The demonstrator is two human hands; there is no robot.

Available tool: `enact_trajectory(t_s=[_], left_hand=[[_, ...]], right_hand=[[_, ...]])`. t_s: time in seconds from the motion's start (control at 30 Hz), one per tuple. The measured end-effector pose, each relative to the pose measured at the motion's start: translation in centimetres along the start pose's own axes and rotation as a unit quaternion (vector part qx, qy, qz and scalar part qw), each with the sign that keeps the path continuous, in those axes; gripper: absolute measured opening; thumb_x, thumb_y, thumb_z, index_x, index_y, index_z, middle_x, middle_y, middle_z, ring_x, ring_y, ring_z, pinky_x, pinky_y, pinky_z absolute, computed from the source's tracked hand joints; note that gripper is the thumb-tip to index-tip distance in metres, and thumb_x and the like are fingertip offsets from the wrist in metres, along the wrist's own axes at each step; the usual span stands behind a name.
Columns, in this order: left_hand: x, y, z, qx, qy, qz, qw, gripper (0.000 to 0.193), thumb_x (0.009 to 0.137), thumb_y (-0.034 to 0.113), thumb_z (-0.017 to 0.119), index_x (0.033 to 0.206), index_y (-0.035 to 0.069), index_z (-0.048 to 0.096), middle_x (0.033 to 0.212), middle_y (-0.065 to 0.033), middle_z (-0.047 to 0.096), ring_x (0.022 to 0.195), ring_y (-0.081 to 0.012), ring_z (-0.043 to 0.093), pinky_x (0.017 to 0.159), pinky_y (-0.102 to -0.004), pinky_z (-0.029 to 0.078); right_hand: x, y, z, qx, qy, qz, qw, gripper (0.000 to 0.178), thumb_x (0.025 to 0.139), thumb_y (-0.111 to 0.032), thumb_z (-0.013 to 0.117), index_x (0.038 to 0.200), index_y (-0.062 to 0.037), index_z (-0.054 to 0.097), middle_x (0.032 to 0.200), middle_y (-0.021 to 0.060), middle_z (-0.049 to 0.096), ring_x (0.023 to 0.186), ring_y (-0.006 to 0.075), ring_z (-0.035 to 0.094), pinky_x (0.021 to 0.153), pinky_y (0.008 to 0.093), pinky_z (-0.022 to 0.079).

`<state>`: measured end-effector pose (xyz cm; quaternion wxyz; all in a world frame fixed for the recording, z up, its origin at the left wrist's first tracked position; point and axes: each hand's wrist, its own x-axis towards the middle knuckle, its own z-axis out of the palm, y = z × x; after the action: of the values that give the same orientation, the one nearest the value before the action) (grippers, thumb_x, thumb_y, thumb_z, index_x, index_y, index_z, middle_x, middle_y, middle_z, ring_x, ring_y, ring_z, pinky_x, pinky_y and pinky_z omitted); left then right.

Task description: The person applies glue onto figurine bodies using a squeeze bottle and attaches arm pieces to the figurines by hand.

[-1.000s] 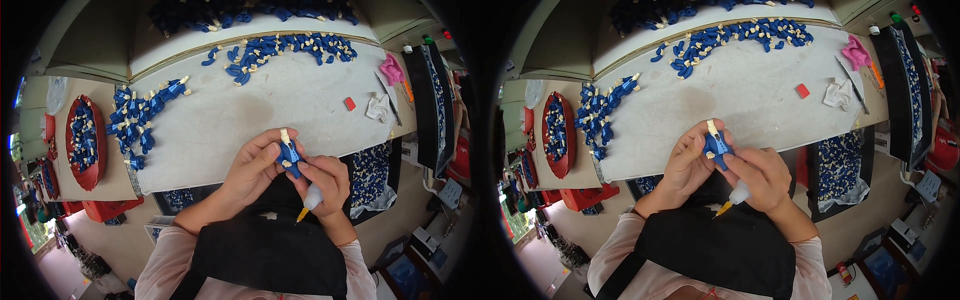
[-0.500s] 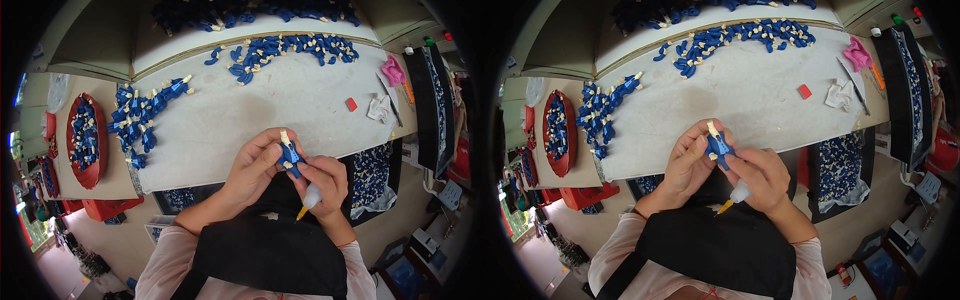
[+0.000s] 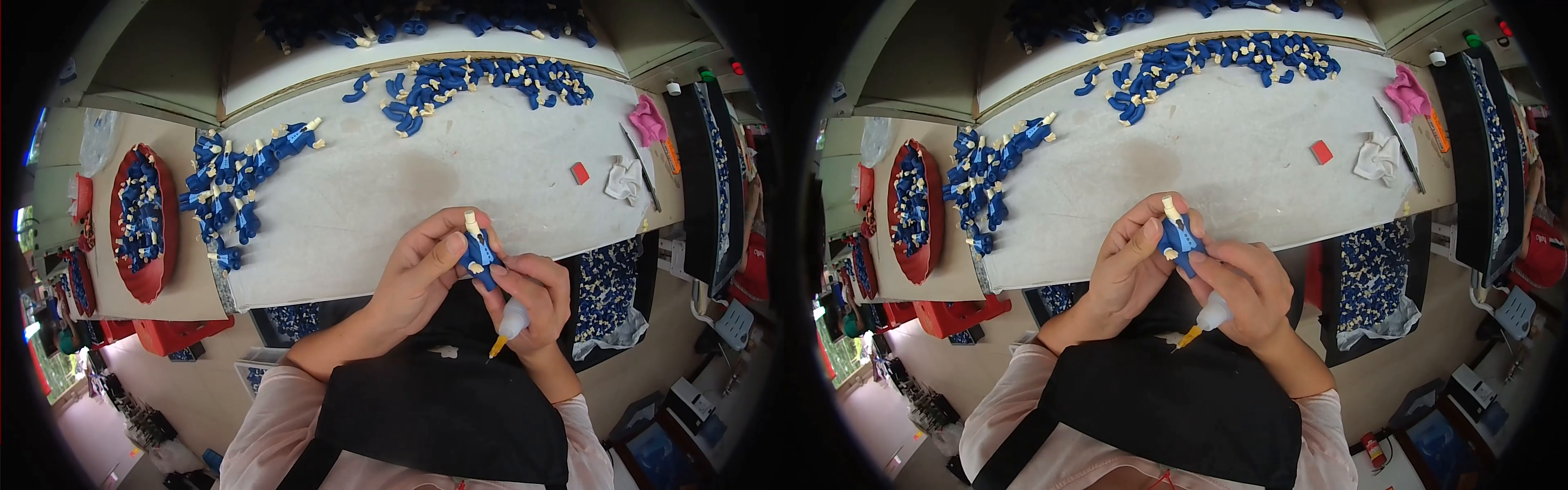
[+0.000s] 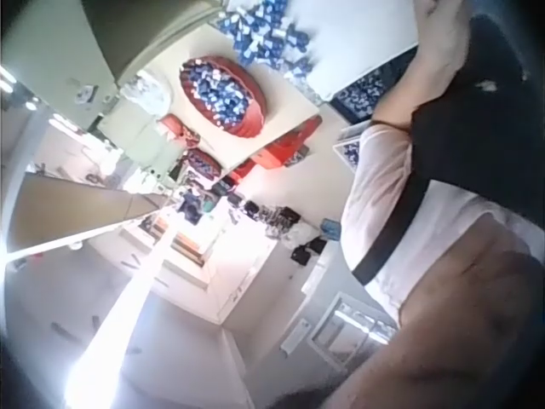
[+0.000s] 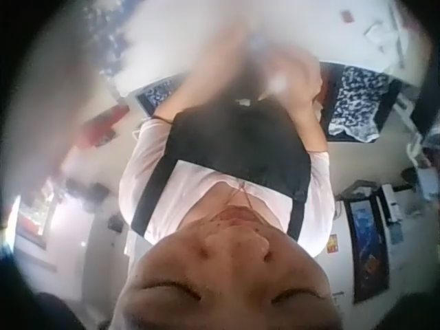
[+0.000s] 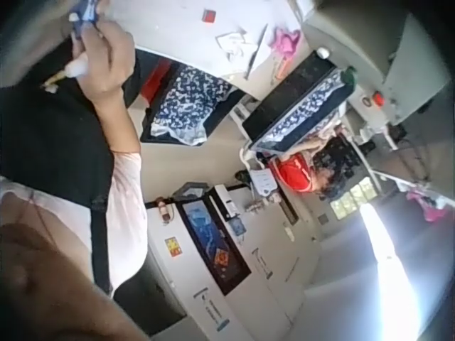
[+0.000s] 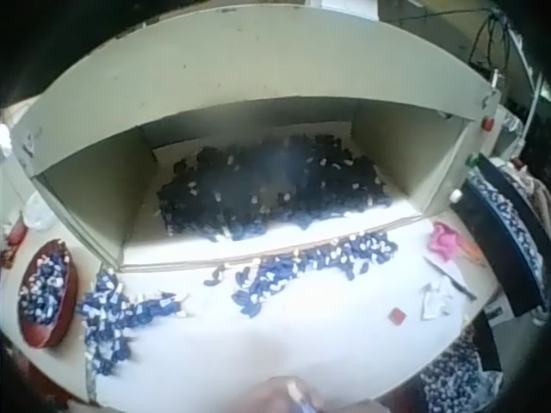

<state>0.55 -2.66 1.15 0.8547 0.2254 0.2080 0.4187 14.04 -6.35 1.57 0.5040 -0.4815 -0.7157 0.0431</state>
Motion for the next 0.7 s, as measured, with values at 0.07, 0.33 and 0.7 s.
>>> enact_trajectory(t_s=[0.07, 0.33, 0.7], left_hand=[[-0.05, 0.09, 0.16, -0.003, 0.015, -0.008, 1.000, 0.028, 0.087, 0.027, 0.046, 0.106, 0.005, 0.048, 0.093, -0.0064, 0.054, 0.086, -0.0123, 0.053, 0.072, -0.0246, 0.043], [0.10, -0.04, 0.01, 0.002, 0.012, 0.011, 1.000, 0.027, 0.087, 0.025, 0.046, 0.105, 0.005, 0.047, 0.093, -0.0068, 0.054, 0.086, -0.0130, 0.053, 0.073, -0.0255, 0.044], [0.01, 0.23, 0.30, 0.009, 0.008, 0.004, 1.000, 0.033, 0.086, 0.024, 0.047, 0.112, 0.003, 0.044, 0.099, -0.0106, 0.053, 0.093, -0.0179, 0.054, 0.077, -0.0294, 0.047]], right_hand=[[0.00, 0.00, 0.01, 0.003, 0.001, 0.004, 1.000, 0.032, 0.055, -0.002, 0.074, 0.084, -0.0039, 0.061, 0.083, 0.0087, 0.054, 0.058, 0.0177, 0.054, 0.045, 0.0239, 0.040], [-0.02, -0.04, -0.03, 0.003, -0.006, 0.023, 1.000, 0.031, 0.056, -0.002, 0.074, 0.084, -0.0044, 0.061, 0.084, 0.0100, 0.055, 0.061, 0.0178, 0.056, 0.048, 0.0230, 0.044], [-0.35, -0.13, -0.10, 0.033, -0.001, 0.084, 0.996, 0.030, 0.060, 0.003, 0.072, 0.084, -0.0034, 0.055, 0.088, 0.0118, 0.052, 0.068, 0.0186, 0.058, 0.055, 0.0239, 0.049]])
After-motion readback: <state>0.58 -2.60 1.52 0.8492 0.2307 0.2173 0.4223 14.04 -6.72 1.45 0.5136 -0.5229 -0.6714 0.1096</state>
